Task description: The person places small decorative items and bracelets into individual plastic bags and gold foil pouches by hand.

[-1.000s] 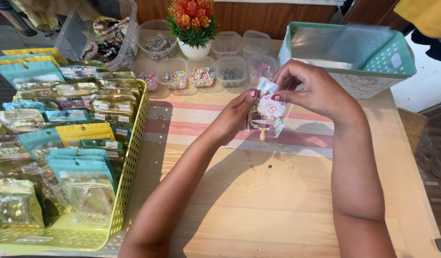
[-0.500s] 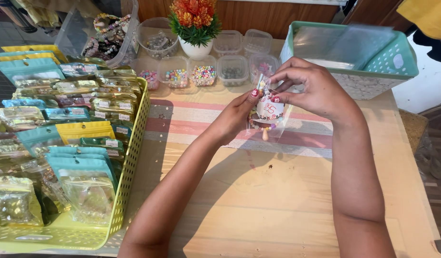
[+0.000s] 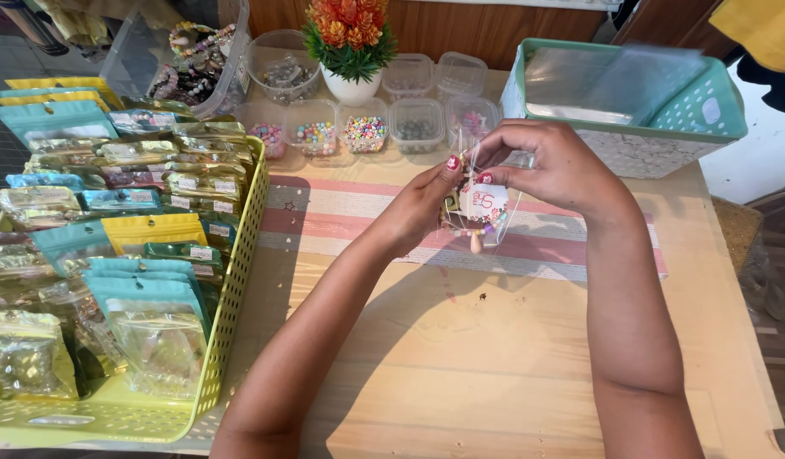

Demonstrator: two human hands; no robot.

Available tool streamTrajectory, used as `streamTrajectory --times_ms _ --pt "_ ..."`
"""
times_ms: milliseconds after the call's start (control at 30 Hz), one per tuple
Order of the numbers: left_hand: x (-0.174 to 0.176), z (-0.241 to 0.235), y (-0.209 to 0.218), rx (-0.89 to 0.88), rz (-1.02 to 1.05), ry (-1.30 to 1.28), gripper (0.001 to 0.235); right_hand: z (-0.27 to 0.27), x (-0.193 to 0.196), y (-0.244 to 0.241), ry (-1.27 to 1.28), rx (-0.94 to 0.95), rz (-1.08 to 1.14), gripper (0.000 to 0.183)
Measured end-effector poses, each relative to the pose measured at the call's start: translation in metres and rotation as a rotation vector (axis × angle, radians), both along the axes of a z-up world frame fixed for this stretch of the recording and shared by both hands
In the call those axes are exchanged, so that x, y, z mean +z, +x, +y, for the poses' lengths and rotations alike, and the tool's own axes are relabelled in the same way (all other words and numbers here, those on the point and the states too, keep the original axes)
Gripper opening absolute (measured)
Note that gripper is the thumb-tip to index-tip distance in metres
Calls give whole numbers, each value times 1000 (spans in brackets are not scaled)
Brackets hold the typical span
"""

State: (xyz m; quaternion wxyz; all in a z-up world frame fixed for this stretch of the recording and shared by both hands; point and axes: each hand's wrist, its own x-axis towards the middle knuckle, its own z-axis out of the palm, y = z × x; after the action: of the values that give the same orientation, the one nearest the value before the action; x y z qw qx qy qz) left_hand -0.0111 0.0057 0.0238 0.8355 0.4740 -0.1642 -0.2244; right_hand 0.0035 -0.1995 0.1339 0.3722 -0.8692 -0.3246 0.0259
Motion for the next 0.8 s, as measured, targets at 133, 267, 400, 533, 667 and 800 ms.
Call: streamTrajectory --times_ms 133,267,400,533,667,800 --pt "-12 -2 5 36 75 -14 60 -3 -5 7 123 86 158 39" --pt "-18 -1 6 40 -7 75 56 -7 -5 9 -24 96 170 32" --pt "-32 -2 12 63 -67 169 57 -4 -3 8 -40 125 165 40" --pt "-23 2 12 37 -6 93 55 -2 -2 6 16 107 255 41" --pt "-9 5 6 -110 69 -74 52 -1 1 4 -48 222 150 36" --pt "-5 9 5 -151 118 -131 57 6 2 0 -39 172 66 33"
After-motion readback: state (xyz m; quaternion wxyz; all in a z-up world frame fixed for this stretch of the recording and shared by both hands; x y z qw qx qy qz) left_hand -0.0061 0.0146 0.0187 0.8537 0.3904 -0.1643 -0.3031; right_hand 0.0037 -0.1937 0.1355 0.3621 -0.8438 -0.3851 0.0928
